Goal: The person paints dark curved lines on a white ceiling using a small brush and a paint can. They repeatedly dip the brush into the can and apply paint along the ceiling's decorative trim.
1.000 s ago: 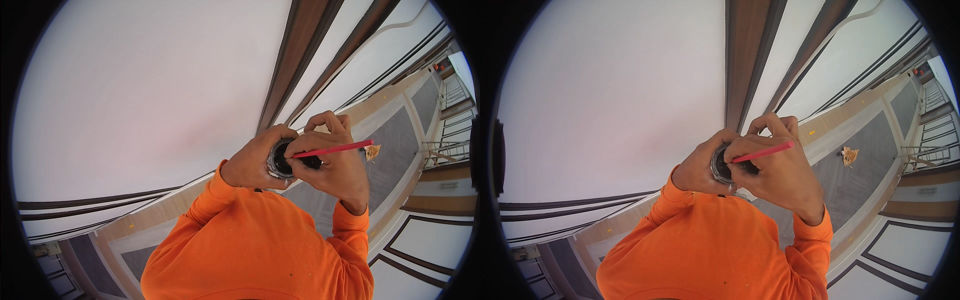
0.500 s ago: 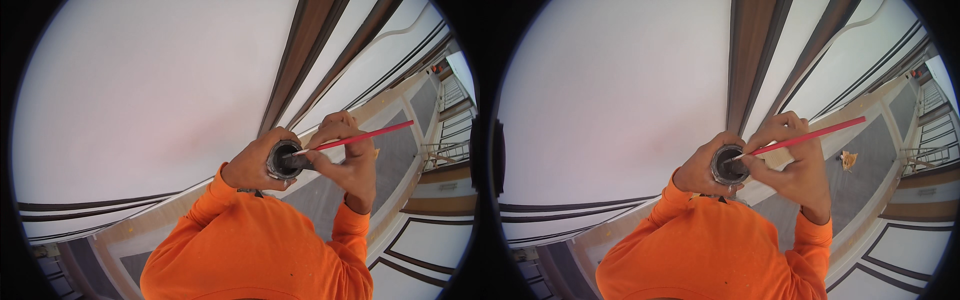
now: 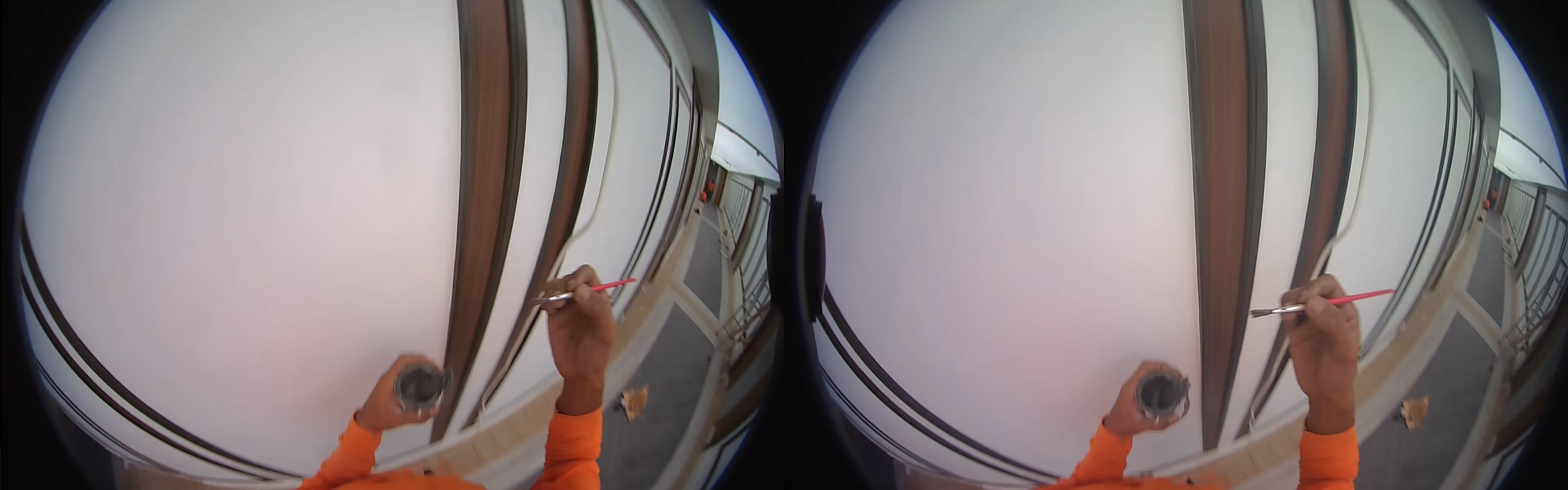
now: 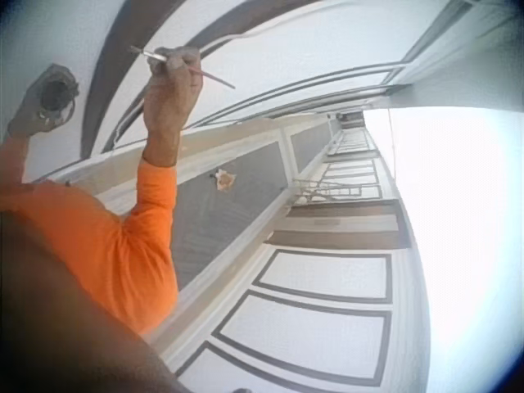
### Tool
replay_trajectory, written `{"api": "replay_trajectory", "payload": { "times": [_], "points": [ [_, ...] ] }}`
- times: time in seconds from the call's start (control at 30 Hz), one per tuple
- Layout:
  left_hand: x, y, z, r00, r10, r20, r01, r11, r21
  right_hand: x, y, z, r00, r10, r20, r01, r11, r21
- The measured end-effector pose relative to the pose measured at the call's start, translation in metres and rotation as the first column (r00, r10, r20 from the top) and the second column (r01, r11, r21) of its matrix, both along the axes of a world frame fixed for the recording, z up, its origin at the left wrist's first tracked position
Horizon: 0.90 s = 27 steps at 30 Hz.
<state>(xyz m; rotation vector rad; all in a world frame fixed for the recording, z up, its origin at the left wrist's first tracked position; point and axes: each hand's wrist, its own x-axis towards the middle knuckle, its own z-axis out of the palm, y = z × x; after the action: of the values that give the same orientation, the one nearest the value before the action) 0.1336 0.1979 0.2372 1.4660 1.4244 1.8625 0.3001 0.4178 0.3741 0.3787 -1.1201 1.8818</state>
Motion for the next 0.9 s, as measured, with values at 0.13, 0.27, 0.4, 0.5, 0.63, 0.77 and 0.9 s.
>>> {"api": "replay_trajectory", "payload": {
  "times": [0.13, 0.27, 0.4, 0.5, 0.63, 0.77, 0.9],
  "points": [
    [0.002, -0.002, 0.020, 0.998, 0.065, 0.009, -0.065, 0.998, 0.021, 0.015, 0.028, 0.078, 0.943, -0.162, -0.291, 0.204, 0.971, 0.122],
    [0.021, -0.011, 0.018, 0.980, 0.196, 0.031, -0.198, 0.977, 0.081, 0.007, 0.070, 0.186, 0.823, -0.297, -0.485, 0.425, 0.887, 0.179],
    [0.031, -0.016, 0.031, 0.945, 0.328, -0.004, -0.326, 0.939, 0.114, -0.016, 0.113, 0.316, 0.686, -0.351, -0.638, 0.551, 0.823, 0.139],
    [0.038, -0.027, 0.017, 0.892, 0.451, 0.012, -0.448, 0.881, 0.152, -0.045, 0.122, 0.379, 0.630, -0.313, -0.710, 0.543, 0.832, 0.115],
    [0.034, -0.020, 0.001, 0.870, 0.480, 0.111, -0.493, 0.851, 0.181, -0.075, 0.136, 0.446, 0.603, -0.374, -0.704, 0.547, 0.837, 0.024],
    [0.034, -0.022, -0.008, 0.835, 0.531, 0.141, -0.550, 0.812, 0.194, -0.095, 0.156, 0.498, 0.608, -0.370, -0.703, 0.509, 0.861, -0.013],
    [0.021, -0.029, -0.016, 0.801, 0.594, 0.075, -0.595, 0.775, 0.215, -0.116, 0.146, 0.505, 0.601, -0.471, -0.645, 0.588, 0.808, -0.042]
  ]
}}
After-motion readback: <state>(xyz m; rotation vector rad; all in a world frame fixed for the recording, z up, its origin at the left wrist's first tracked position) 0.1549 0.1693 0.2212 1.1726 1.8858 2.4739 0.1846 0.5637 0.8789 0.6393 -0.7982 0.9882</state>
